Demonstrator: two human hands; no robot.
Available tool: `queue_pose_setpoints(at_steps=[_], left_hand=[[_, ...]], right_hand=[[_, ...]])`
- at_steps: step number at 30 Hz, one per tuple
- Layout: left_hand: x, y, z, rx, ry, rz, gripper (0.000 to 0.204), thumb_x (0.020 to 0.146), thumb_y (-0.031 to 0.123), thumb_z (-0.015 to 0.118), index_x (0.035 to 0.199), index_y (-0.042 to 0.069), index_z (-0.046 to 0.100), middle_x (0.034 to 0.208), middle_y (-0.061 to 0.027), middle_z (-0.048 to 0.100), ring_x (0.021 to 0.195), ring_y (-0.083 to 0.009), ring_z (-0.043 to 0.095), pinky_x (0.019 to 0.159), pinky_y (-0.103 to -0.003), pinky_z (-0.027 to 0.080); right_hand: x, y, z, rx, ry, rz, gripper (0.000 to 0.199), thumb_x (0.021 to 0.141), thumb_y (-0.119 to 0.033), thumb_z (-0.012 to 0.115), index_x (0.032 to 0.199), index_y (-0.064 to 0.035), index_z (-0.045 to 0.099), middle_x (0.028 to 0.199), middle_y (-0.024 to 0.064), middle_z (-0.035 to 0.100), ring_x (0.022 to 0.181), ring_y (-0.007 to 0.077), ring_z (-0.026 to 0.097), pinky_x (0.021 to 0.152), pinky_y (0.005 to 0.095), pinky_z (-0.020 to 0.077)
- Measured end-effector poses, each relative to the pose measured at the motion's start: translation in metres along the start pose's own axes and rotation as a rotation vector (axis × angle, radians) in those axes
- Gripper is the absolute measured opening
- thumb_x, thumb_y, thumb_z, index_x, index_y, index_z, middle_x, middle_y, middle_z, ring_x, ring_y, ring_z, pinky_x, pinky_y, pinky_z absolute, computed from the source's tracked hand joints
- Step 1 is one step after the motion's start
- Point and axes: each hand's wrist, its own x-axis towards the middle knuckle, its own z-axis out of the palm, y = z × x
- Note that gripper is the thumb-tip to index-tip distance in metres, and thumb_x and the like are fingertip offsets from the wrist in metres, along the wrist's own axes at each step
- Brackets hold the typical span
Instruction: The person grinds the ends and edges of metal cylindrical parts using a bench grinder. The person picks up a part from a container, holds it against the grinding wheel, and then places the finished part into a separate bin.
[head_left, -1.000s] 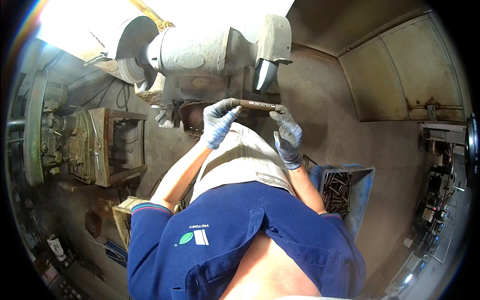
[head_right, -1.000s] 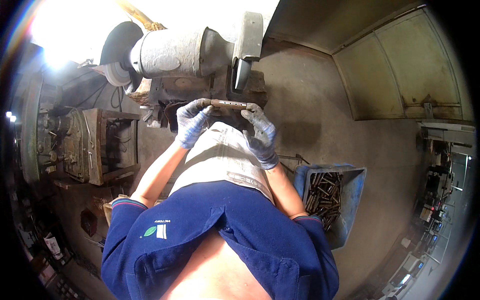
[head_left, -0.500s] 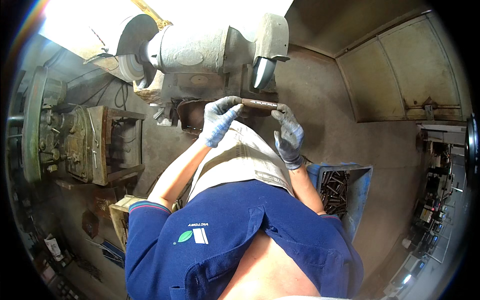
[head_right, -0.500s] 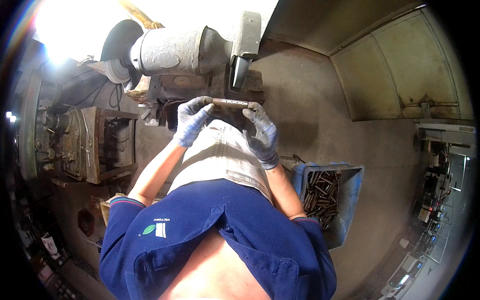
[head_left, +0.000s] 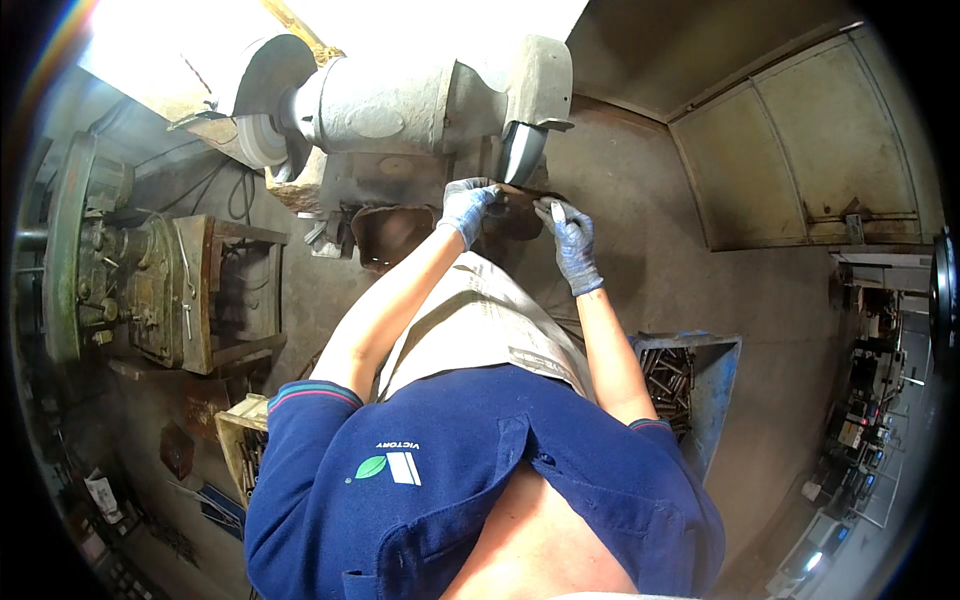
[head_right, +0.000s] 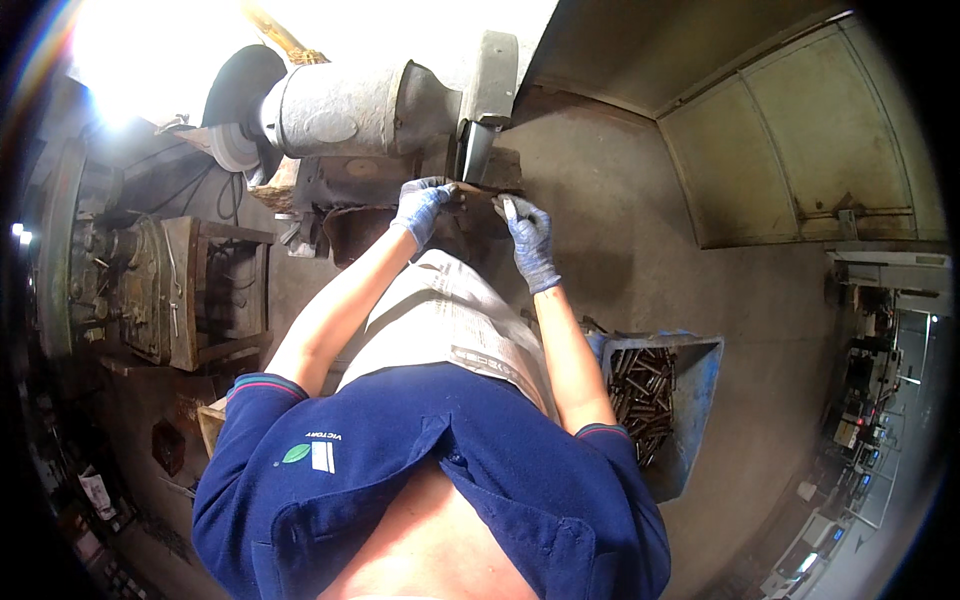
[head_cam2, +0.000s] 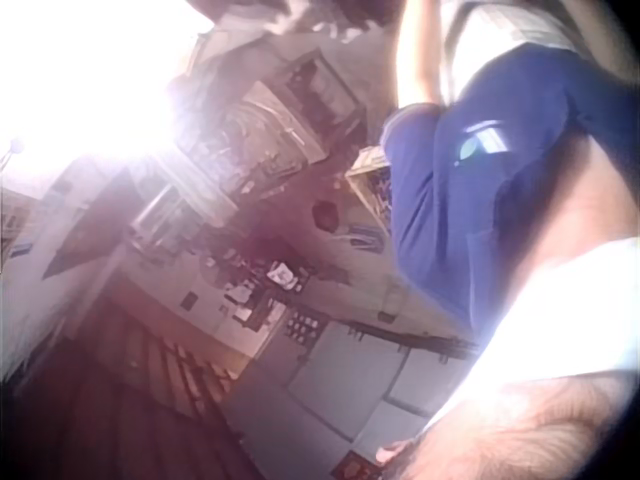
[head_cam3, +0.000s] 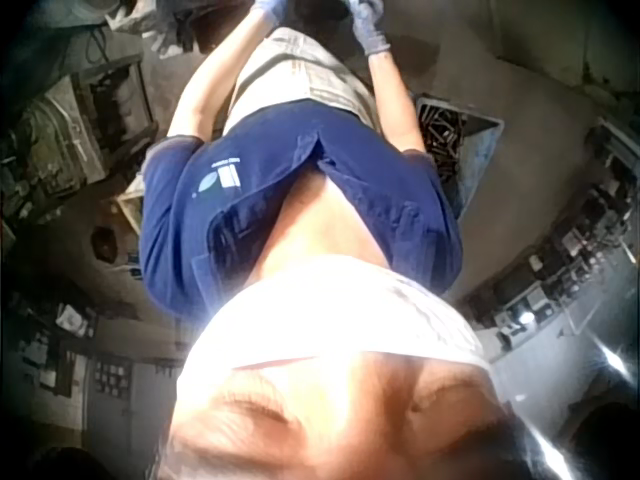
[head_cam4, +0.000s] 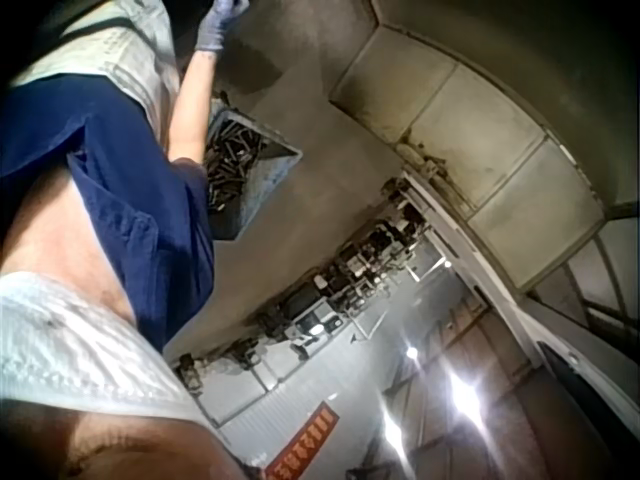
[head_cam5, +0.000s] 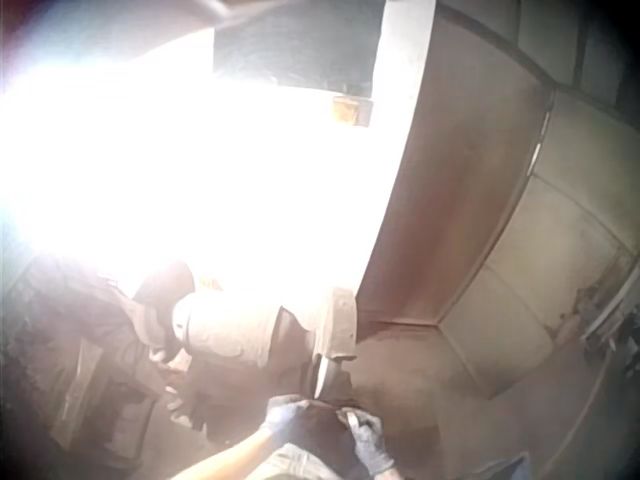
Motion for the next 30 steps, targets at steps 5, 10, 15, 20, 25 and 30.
queue_pose_setpoints(at_steps=[5,10,15,20,25,30], left_hand=[[0.009,0.0,-0.006,-0.05,0.014,-0.021,0.008,0.083,-0.001,0.057,0.087,-0.007,0.061,0.076,-0.0133,0.065,0.063,-0.0221,0.064,0.061,-0.035,0.058],[0.01,0.009,-0.019,0.028,0.069,-0.01,0.008,0.083,-0.002,0.057,0.088,-0.007,0.061,0.077,-0.0141,0.065,0.063,-0.022,0.064,0.06,-0.034,0.058],[0.01,0.016,-0.037,0.031,0.084,0.037,0.008,0.083,-0.001,0.058,0.085,-0.005,0.064,0.074,-0.0125,0.065,0.062,-0.0185,0.063,0.058,-0.03,0.055],[-0.008,0.027,-0.046,0.075,0.025,0.074,0.009,0.086,0.005,0.059,0.091,-0.002,0.062,0.077,-0.0102,0.065,0.065,-0.0167,0.064,0.06,-0.025,0.053],[-0.054,0.035,-0.05,-0.041,-0.129,0.092,0.01,0.087,0.01,0.06,0.092,0.0,0.059,0.076,-0.01,0.064,0.065,-0.0166,0.064,0.059,-0.025,0.053],[-0.06,0.035,-0.055,-0.221,-0.203,-0.041,0.017,0.084,0.018,0.067,0.086,0.001,0.063,0.064,-0.0015,0.061,0.053,-0.0073,0.054,0.048,-0.021,0.045]], right_hand=[[0.002,0.006,0.008,0.081,0.032,0.043,0.026,0.091,-0.015,0.056,0.101,0.0075,0.061,0.102,0.0172,0.062,0.097,0.0263,0.061,0.092,0.0399,0.048],[0.008,0.018,0.022,0.117,0.035,0.058,0.026,0.091,-0.016,0.056,0.101,0.0073,0.062,0.102,0.0173,0.063,0.097,0.0268,0.061,0.093,0.04,0.048],[0.01,0.016,0.047,0.155,0.042,0.08,0.026,0.091,-0.015,0.056,0.102,0.0079,0.061,0.102,0.0175,0.062,0.098,0.0289,0.061,0.093,0.0407,0.0482],[0.004,0.023,0.05,0.084,-0.025,-0.033,0.023,0.091,-0.011,0.054,0.102,0.0079,0.061,0.109,0.0151,0.06,0.102,0.0299,0.059,0.093,0.0419,0.0483],[-0.035,-0.037,0.055,-0.753,-0.12,-0.608,0.031,0.078,-0.011,0.069,0.107,-0.0004,0.063,0.114,0.0196,0.058,0.107,0.0315,0.057,0.093,0.0356,0.0454],[-0.056,-0.067,0.056,-0.695,-0.176,-0.68,0.043,0.075,-0.025,0.073,0.109,-0.0018,0.062,0.116,0.0206,0.057,0.109,0.0335,0.056,0.092,0.0374,0.0457]])
